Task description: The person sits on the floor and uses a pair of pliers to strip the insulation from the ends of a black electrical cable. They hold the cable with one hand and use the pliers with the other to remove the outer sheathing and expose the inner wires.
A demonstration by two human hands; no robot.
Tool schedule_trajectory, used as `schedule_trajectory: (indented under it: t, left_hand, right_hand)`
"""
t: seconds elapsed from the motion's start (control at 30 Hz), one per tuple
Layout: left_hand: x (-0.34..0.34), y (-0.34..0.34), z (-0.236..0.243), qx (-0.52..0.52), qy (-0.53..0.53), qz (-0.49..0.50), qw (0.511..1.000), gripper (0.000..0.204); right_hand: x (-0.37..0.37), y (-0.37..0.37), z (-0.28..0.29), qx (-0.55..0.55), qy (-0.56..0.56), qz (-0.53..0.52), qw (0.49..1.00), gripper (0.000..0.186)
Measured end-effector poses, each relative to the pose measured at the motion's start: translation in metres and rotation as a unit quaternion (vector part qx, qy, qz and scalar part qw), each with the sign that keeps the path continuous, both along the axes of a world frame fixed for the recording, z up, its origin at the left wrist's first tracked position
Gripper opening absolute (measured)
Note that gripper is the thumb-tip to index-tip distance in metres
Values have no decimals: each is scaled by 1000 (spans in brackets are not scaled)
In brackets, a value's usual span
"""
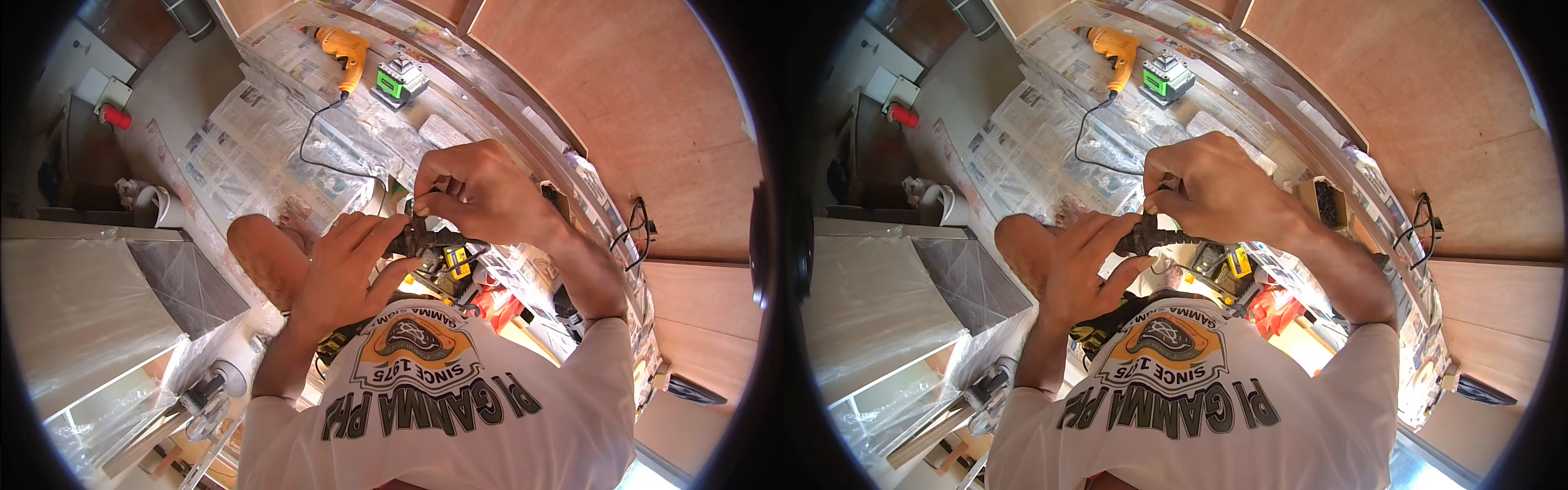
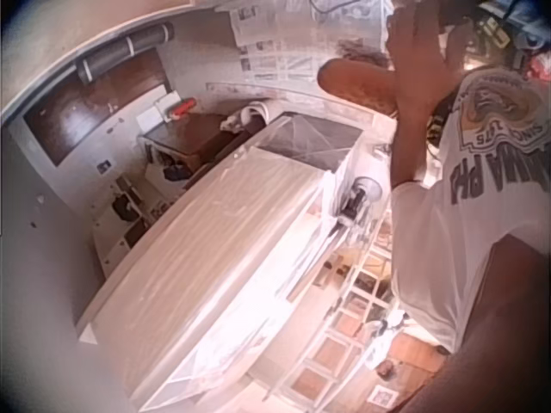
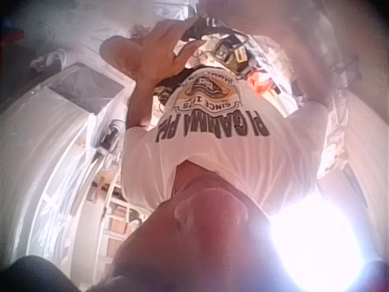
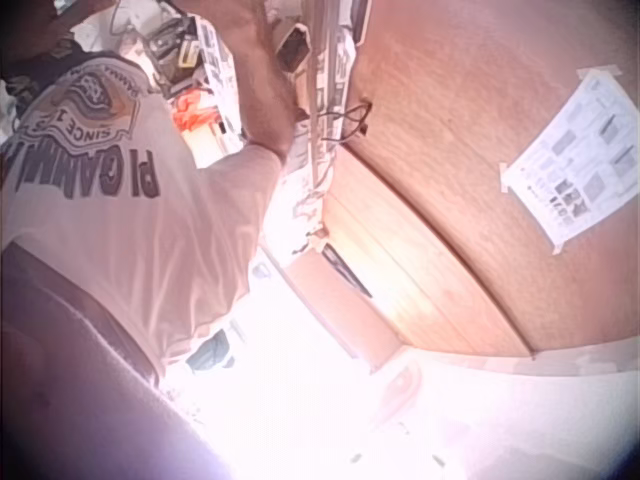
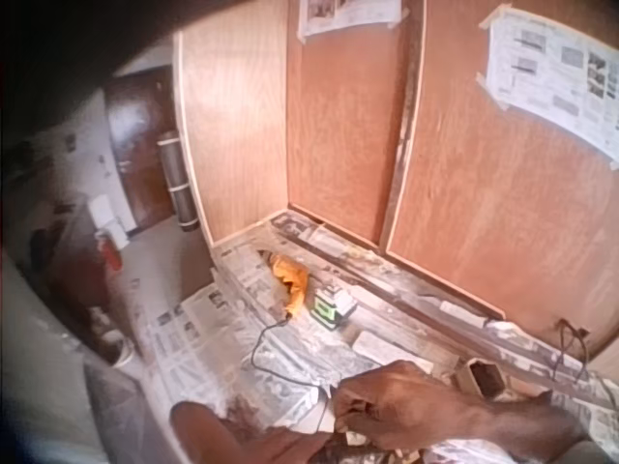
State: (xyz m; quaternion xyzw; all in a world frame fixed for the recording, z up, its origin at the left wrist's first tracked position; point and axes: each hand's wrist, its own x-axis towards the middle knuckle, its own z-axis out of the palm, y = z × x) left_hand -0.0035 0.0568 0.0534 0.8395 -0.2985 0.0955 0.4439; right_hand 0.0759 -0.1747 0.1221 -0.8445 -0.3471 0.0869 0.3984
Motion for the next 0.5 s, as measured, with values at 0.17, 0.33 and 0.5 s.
schedule_trajectory:
  t: [0.17, 0.33, 0.5]
  left_hand:
    - [2, 0, -1, 19, 1, 8, 1000, 48]
    - [-1, -8, -7, 24, -30, 21, 999, 48]
    - [5, -8, -2, 34, -14, 0, 999, 45]
  right_hand:
    - [16, -2, -22, 6, 305, -12, 952, 13]
    - [31, -6, -40, 3, 480, 34, 877, 23]
    - [45, -12, -85, 78, 611, 146, 774, 34]
